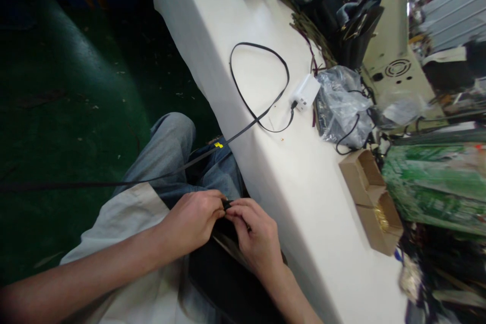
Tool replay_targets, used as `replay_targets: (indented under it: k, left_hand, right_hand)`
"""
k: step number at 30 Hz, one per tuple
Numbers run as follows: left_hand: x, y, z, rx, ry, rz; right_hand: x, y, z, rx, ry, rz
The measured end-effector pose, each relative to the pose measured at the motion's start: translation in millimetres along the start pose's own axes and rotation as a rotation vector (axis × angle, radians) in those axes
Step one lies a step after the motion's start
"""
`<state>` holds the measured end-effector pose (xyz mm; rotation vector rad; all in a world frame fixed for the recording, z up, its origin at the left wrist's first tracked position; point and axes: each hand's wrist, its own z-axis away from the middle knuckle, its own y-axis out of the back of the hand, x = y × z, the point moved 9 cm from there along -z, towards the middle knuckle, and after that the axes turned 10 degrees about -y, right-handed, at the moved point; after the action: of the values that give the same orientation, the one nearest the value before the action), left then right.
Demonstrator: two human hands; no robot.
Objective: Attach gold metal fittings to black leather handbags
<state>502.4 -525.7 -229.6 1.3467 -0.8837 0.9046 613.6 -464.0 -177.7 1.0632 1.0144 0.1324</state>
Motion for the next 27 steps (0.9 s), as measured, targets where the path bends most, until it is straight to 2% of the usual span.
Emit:
replay_targets:
  k: [3, 8, 15, 18, 22, 25, 27]
  left_hand:
    - [3, 0.4, 4, 0.018, -0.054, 0.013]
    - [3, 1.3, 9, 0.036, -0.201, 0.197]
    - [-2, 7.3, 3, 0.006, -0.188, 0.446]
    - [-5, 9.5, -3, -0.006, -0.163, 0.505]
    - [-11, 11.2, -7, -0.014, -0.158, 0.500]
    - [-7, 8.5, -9, -0.095, -0.200, 0.379]
    - [-6, 5.5, -11, -0.168, -0.186, 0.203]
  right_hand:
    - [-3, -2, -1, -0.099, 0.012, 0.044]
    - [-7, -9, -5, -0.376, 0.002, 0.155]
    - [-18, -14, -11, -0.565, 0.147, 0.352]
    - [-22, -14, -10, -0.600, 0.278, 0.404]
    - [-34, -4, -8, -0.530, 0.498, 0.325]
    - [-37, -1, -7, -0.529, 0.526, 0.204]
    - [-36, -4, -8, -0.544, 0.507, 0.181]
